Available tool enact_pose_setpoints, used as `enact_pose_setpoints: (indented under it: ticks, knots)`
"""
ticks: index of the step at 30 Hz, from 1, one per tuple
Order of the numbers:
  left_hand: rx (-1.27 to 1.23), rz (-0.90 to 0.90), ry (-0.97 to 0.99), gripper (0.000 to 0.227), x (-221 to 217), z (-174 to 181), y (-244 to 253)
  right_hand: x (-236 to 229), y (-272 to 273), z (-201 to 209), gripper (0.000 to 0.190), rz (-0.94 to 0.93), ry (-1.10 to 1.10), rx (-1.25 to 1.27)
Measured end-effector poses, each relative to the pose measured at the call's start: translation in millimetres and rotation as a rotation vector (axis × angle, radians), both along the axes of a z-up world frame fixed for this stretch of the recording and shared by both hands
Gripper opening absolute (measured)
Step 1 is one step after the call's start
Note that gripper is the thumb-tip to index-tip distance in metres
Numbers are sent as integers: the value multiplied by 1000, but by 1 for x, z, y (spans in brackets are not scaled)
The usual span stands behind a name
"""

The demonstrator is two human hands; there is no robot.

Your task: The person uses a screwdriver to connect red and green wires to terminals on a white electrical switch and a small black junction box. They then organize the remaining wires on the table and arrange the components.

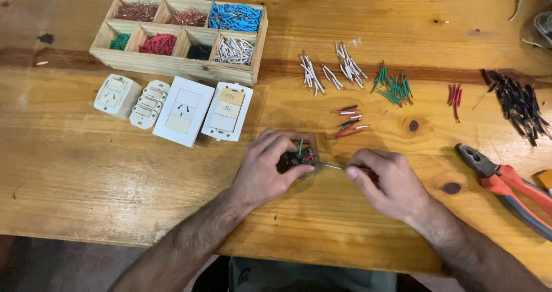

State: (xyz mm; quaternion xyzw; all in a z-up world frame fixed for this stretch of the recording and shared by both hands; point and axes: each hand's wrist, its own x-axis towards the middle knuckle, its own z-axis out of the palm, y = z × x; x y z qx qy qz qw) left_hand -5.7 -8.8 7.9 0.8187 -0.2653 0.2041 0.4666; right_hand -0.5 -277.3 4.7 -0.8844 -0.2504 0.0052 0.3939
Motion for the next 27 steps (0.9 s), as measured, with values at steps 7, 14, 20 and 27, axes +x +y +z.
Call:
enact_pose_setpoints:
  ticks: [7,14,20,27]
  knots:
    - [-23,2,-26,37,0,-1,-1,-1,4,3,16,10,-105,75]
    - [-26,-18,-24,36,-2,3,-5,8,-4,-7,19,28,-121,98]
    - [-36,21,-44,36,-4,6,-6,0,5,4,7,28,-118,-26]
    - [-53,22,-31,37,-1,-6,-6,2,0,-1,19,12,-171,53]
